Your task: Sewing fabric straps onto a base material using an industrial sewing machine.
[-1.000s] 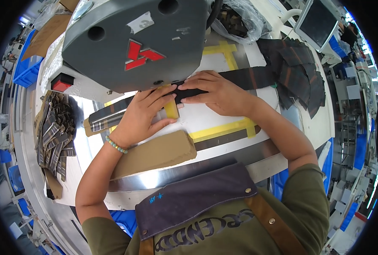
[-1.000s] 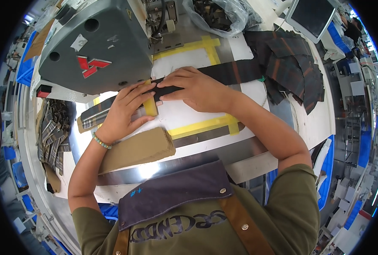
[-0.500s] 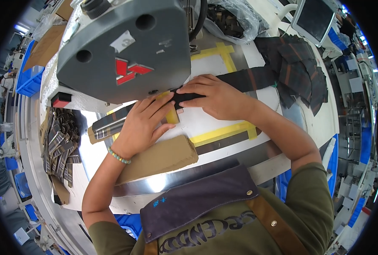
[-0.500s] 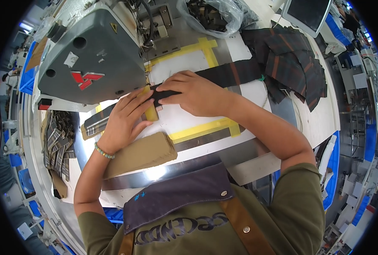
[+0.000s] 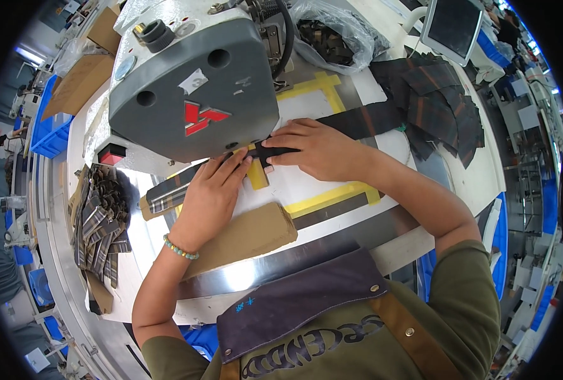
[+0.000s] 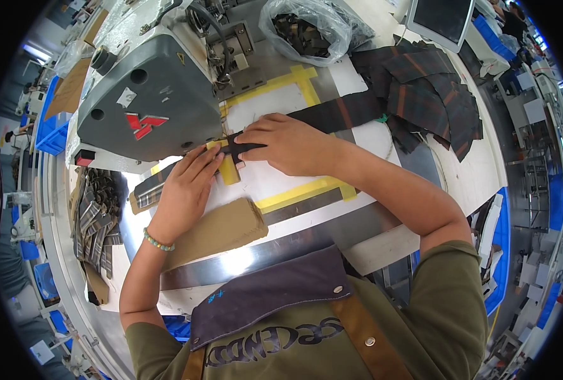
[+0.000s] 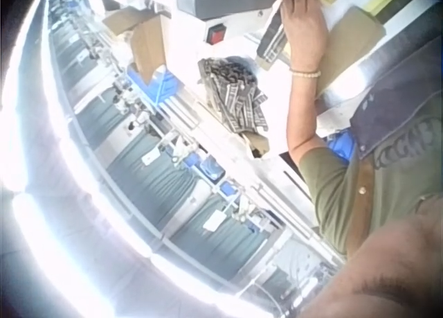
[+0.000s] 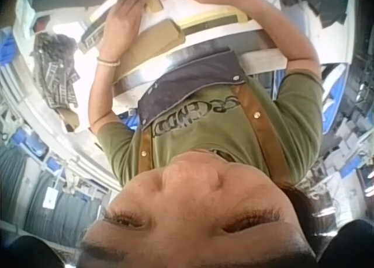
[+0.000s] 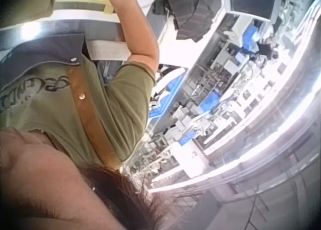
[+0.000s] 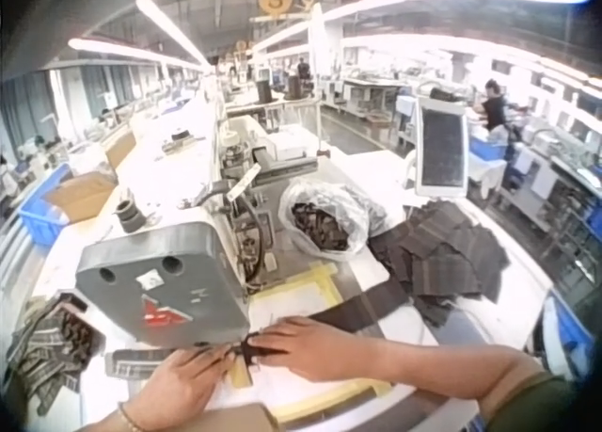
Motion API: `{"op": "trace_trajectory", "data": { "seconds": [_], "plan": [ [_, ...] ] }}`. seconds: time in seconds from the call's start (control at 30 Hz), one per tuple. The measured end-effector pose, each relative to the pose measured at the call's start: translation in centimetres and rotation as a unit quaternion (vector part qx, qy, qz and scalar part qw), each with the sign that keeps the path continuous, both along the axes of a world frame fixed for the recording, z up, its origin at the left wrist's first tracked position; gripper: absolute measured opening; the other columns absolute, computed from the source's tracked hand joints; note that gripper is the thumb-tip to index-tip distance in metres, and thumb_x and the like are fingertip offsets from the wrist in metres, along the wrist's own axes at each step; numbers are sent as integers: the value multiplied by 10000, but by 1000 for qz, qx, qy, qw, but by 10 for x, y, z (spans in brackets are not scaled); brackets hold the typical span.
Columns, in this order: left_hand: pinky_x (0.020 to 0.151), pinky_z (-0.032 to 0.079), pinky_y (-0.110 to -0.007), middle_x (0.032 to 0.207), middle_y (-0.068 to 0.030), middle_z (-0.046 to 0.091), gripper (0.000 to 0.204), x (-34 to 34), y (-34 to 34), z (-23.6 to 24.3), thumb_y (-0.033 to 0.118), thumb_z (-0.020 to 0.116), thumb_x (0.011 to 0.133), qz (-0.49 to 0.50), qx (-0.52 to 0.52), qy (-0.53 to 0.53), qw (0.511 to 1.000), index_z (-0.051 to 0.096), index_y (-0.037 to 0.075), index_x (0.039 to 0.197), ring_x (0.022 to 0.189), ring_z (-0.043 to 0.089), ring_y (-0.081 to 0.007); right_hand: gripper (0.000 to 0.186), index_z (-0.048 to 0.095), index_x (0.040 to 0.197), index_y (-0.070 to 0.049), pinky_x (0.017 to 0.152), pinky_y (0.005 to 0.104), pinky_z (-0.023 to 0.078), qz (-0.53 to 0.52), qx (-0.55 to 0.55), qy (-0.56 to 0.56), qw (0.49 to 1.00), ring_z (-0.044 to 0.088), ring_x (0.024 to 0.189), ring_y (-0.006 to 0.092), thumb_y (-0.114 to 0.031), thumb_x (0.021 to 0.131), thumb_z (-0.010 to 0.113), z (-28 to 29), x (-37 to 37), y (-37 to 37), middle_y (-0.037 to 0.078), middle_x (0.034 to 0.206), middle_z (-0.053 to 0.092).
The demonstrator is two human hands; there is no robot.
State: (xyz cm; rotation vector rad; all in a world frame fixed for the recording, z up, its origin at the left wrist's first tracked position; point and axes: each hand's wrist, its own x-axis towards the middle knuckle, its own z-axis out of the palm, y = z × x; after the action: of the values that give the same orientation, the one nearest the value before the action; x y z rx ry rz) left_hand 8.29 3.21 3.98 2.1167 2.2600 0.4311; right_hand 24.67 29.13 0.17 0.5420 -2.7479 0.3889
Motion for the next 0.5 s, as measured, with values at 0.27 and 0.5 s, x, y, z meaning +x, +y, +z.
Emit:
{"op": "trace_trajectory", "data": {
  "seconds": [0.27, 0.5],
  "plan": [
    [1187, 487, -487, 1569, -181, 605, 559, 1, -2, -6, -19, 617, 933, 6, -2, 44, 999, 626, -33, 1491, 1421, 576, -396, 360, 817, 1250, -140, 1217, 449, 472, -14, 1, 20, 1000, 628, 1351, 278, -56, 914, 718, 4, -3, -2, 60, 1426, 718],
    [1130, 516, -468, 1430, -191, 679, 534, -4, 7, -4, -28, 595, 916, 20, 1, 56, 998, 651, -27, 1447, 1268, 662, -381, 312, 825, 1219, -146, 1188, 454, 489, -17, -6, 44, 999, 636, 1336, 294, -86, 936, 709, -1, -12, 4, 62, 1398, 723]
  ]
}}
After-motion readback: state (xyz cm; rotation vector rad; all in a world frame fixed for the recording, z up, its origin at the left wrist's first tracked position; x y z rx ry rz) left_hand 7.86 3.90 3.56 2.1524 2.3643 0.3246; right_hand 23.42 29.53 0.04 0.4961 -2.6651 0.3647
